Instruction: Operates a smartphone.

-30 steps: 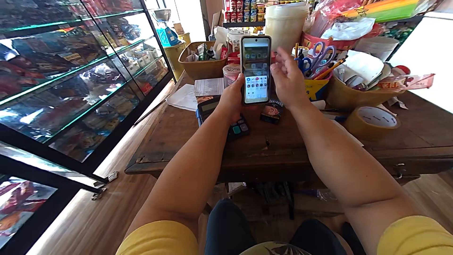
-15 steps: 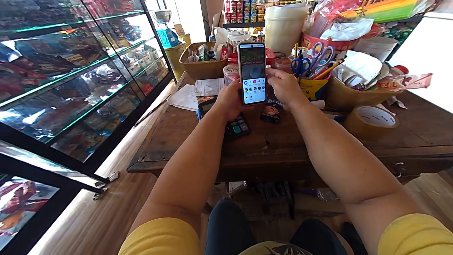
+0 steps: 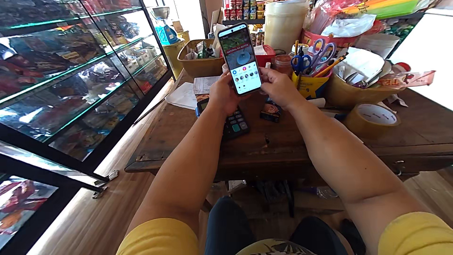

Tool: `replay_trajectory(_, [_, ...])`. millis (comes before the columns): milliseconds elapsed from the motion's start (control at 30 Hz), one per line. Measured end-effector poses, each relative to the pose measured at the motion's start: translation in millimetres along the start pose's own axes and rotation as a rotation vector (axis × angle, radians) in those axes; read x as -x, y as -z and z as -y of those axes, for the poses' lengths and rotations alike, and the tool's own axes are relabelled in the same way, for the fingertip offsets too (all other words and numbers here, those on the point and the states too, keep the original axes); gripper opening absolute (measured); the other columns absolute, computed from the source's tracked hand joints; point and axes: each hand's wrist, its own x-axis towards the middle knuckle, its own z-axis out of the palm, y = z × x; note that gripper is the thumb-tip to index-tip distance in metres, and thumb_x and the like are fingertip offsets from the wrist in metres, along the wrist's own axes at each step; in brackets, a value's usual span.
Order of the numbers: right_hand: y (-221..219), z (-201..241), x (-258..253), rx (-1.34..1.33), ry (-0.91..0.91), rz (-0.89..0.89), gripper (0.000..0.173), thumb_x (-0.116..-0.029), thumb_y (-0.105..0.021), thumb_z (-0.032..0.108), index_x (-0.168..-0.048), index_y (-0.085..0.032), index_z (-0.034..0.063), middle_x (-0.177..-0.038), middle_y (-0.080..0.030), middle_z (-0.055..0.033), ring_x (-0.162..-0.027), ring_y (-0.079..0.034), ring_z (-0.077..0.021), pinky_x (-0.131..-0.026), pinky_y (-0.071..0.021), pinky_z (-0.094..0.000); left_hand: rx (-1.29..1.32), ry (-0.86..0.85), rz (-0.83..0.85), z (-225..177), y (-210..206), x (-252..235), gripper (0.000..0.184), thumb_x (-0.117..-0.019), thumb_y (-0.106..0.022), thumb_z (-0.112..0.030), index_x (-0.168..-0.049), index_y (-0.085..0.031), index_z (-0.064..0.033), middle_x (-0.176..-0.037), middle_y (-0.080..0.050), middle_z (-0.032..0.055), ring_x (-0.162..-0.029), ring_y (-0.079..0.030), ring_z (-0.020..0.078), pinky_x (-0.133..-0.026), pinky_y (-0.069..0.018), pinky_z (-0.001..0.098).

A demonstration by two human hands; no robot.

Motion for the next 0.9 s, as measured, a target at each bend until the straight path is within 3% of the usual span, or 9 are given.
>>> replay_trajectory(267, [-4.1,-2.6,-0.8,0.119,0.052,-0.043,0.052,-0.0968,-0.065,0.009,-0.147,-0.053,0.0053,-0.123,-0.070,-0.0121,-0.105,-0.070,-0.0166,-0.091,-0.0581,-0.0351,0.015,-0.024,0.005,-0.9,-0.2,0.3,0.040,-0.1125,-0.028,-0.026,-0.149,-0.043,-0.0160,-0.126,-0.065,0.0174,-0.109,-0.068,0.0360,-0.084,-0.0584,0.0564])
replay_trajectory(900, [-5.1,-2.7,-0.7,0.058,0.050,-0.033,0.057,-0.0946,-0.068,0.009,-0.148,-0.050,0.0053,-0.123,-0.070,-0.0108,-0.106,-0.070,-0.0147,-0.091,-0.0584,-0.0338,-0.025,-0.030,0.004,-3.4,-0.7,-2.9,0.043,-0.1126,-0.027,-0.028,-0.152,-0.040,-0.0203,-0.131,-0.063,0.0160,-0.110,-0.067,0.0352,-0.084,-0.0585,0.0549])
